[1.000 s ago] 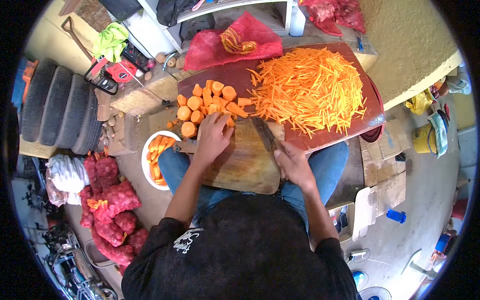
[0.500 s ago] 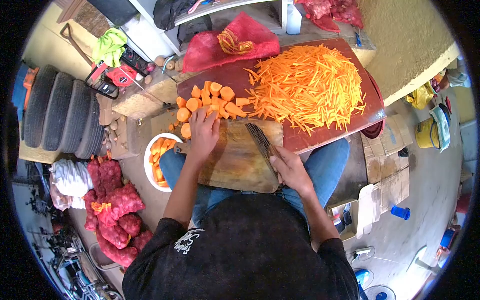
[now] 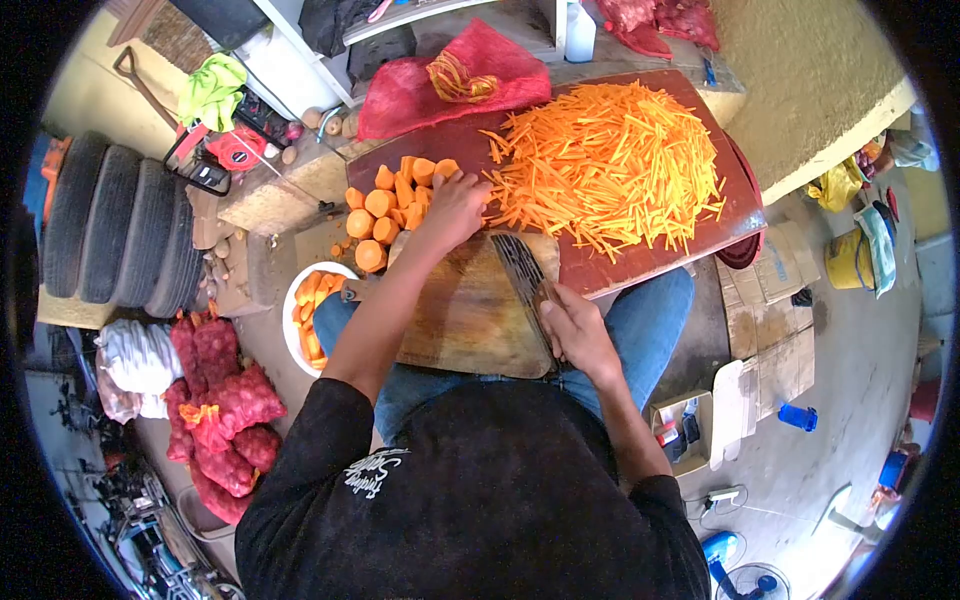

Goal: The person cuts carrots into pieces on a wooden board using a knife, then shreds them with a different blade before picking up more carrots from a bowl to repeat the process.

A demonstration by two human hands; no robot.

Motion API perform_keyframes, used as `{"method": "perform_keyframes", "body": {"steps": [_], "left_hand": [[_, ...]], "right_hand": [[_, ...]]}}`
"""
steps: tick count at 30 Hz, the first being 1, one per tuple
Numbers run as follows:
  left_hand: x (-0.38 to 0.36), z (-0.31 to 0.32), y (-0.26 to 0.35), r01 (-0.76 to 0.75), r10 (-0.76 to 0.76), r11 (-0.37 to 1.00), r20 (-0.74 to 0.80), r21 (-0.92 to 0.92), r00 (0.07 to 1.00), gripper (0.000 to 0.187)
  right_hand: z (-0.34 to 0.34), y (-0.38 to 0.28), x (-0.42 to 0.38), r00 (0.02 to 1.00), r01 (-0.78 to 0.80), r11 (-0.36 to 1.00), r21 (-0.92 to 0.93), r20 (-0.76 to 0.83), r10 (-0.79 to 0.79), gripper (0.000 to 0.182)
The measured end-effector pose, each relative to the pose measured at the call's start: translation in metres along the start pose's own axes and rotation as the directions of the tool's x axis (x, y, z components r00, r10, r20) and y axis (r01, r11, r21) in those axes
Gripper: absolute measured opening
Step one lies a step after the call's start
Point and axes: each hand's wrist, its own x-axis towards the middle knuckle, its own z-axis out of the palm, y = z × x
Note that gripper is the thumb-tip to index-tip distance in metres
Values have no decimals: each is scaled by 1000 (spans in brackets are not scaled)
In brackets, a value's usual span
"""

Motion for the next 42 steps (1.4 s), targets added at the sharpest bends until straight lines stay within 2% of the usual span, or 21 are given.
{"method": "perform_keyframes", "body": {"steps": [2,5,8,11,14,16,20,22,25,28,31,34,35,38,42], "left_hand": [[-5,5,-4,-13,11,1000,-89,-16,996,39],[-26,-24,10,10,-81,973,-304,-229,949,37],[-67,-44,28,145,-375,777,-266,-613,888,35],[-118,-38,59,206,-498,618,-175,-758,850,33],[-152,-19,81,125,-403,706,-251,-697,880,36],[-159,-25,90,147,-433,690,-242,-709,868,36],[-165,-31,95,159,-432,704,-239,-692,870,40],[-166,-32,96,103,-373,771,-313,-629,874,40],[-169,-35,101,39,-336,804,-399,-593,853,40],[-173,-33,99,-2,-298,822,-434,-569,850,38],[-172,-34,96,-33,-238,853,-443,-521,864,37],[-170,-37,96,-68,-156,898,-460,-434,874,38],[-169,-38,95,-82,-125,914,-467,-398,876,38],[-171,-40,95,-56,-175,873,-417,-485,892,40],[-171,-39,95,-81,-167,863,-433,-499,886,39]], "right_hand": [[-2,4,0,1000,0,1000,2,-8,0,21],[-3,2,-3,1000,-8,1000,2,-15,8,21],[-1,-4,-3,999,-31,1000,3,-25,31,19],[3,-9,-2,999,-46,999,-14,-10,46,21],[5,-18,-2,998,-58,996,-74,30,61,30],[7,-22,-3,994,-87,990,-112,62,95,37],[14,-22,-12,995,59,976,-211,94,-40,38],[15,-26,-18,992,84,966,-246,115,-57,39],[15,-44,-28,991,20,940,-341,129,26,40],[15,-52,-38,964,253,851,-460,197,-180,43],[16,-54,-47,942,332,781,-529,234,-242,49],[19,-70,-53,962,240,742,-626,258,-94,49],[19,-69,-54,962,241,733,-636,259,-92,50],[20,-69,-55,962,229,711,-665,265,-62,50],[20,-73,-50,958,203,723,-661,288,-6,47]]}}
